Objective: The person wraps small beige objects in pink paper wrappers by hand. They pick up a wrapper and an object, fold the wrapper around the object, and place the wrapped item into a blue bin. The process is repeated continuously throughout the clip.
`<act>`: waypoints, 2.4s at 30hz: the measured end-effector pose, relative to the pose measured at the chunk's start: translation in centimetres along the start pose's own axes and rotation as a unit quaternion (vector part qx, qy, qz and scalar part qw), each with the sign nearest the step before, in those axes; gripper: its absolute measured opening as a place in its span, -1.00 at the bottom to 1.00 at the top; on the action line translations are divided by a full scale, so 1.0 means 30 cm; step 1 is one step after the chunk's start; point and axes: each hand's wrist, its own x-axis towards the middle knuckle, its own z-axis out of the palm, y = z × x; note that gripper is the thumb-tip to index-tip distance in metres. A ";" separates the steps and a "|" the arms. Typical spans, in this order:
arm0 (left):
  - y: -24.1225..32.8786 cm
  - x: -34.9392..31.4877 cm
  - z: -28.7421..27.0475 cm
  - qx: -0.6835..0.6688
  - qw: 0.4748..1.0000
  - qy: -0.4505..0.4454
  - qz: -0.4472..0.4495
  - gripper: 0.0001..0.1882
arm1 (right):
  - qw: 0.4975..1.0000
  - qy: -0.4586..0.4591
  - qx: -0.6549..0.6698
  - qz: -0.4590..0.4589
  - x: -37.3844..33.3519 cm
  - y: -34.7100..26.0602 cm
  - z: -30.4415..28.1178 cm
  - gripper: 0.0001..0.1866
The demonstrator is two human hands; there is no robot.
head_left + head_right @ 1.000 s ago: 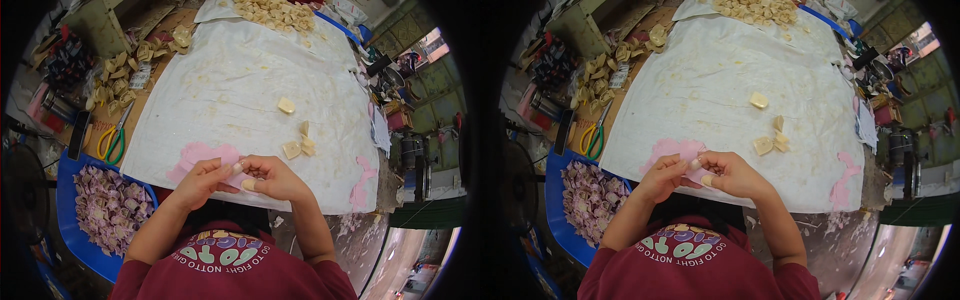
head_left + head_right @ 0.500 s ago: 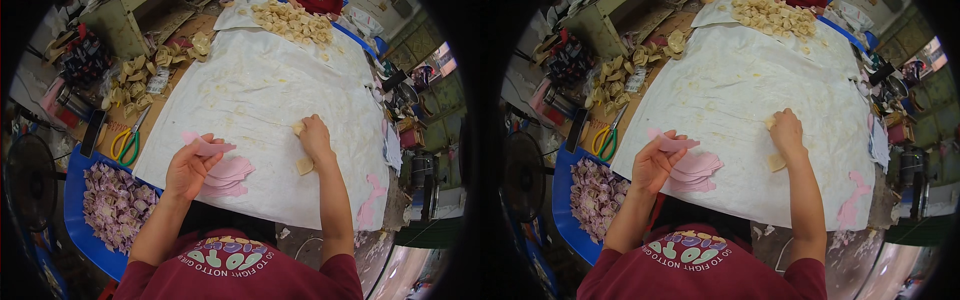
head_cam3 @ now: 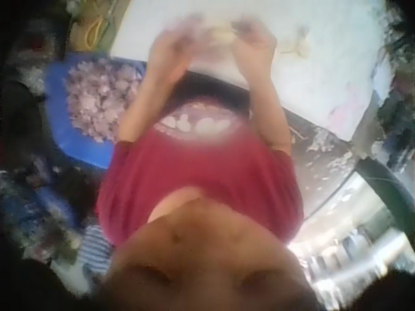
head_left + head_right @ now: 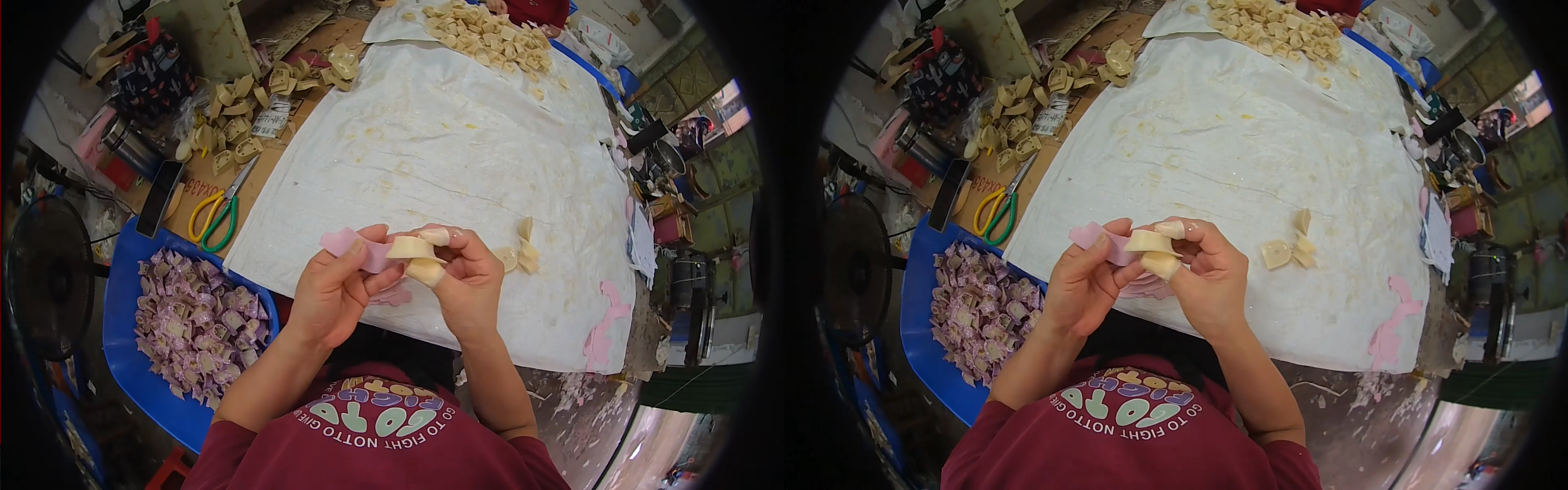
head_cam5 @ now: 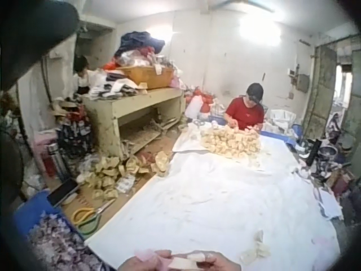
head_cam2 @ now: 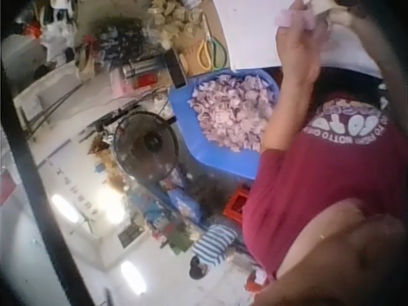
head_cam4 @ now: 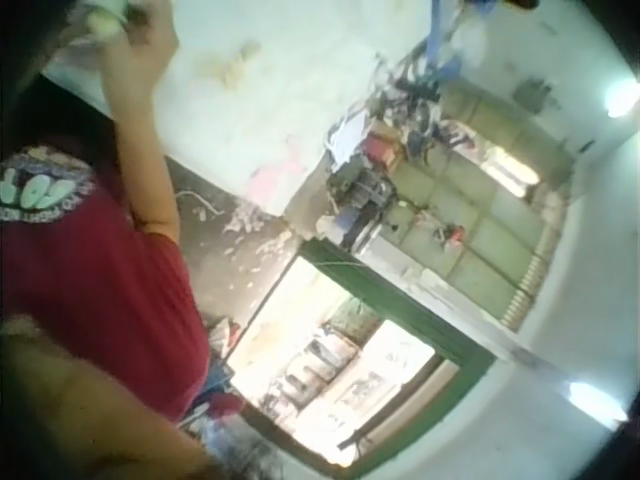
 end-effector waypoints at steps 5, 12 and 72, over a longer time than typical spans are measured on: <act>0.002 -0.022 -0.020 0.020 0.999 -0.021 0.032 -0.61 | 0.955 -0.036 -0.263 -0.129 -0.053 -0.040 0.031 -0.59; -0.008 -0.057 0.028 0.034 0.992 -0.081 0.092 -0.58 | 0.895 -0.045 -0.363 -0.256 -0.061 -0.053 0.060 -0.65; 0.079 0.103 0.011 0.339 0.935 -0.107 -0.023 -0.65 | 0.963 -0.012 -0.257 0.074 -0.039 -0.022 -0.029 -0.81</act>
